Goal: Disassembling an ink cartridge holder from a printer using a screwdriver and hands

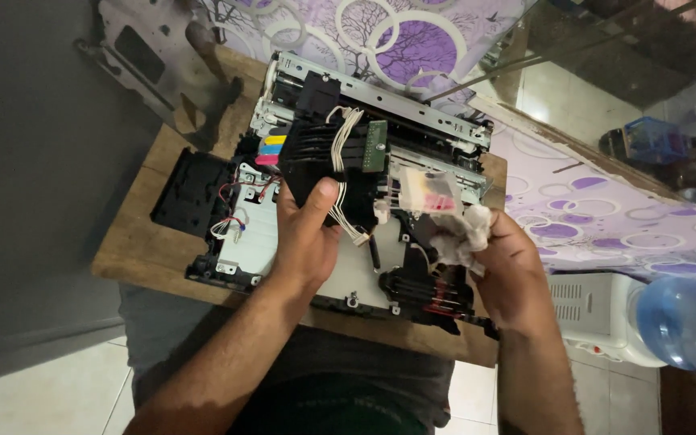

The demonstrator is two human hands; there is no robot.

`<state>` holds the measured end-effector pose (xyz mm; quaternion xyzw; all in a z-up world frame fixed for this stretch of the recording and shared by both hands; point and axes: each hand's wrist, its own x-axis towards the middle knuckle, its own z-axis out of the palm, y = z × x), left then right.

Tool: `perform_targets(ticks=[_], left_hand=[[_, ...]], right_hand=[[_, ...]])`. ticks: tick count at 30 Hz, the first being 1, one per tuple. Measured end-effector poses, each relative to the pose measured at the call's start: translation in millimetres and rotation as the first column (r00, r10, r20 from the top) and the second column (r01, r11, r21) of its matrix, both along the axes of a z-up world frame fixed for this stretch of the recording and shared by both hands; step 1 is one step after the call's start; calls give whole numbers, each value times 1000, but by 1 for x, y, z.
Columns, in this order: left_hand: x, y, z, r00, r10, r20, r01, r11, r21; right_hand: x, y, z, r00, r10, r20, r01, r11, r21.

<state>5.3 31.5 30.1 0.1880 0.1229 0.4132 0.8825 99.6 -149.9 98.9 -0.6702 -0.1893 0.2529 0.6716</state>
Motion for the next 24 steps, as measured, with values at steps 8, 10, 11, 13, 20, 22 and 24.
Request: perform_targets(ticks=[8,10,11,13,20,22,24], left_hand=[[2,2,-9,1000,9,0,-9,1000,5],[2,3,-15,1000,14,0,-14,1000,13],[2,4,-18,998,-45,-32,46,999,22],[2,5,-24,992,-105,-65,107,994,26],[-4,5,-17,968,-95,-233,106,994,37],[-1,5,-19,975,-102,-196,107,994,16],[2,4,-23,993,-88,-78,87,996,-21]], right_hand=[[39,-60,-42,930,96,356,-214,927,307],[21,-57,-25,870,214,444,-347,905,246],[-4,-41,0,719,567,402,-531,821,-209],[-43,-16,25,518,833,195,-611,520,-597],[-84,19,31,575,808,-130,-380,123,-917],[-86,24,34,608,767,-207,-373,45,-927],[-86,25,31,601,792,-106,-390,174,-904]])
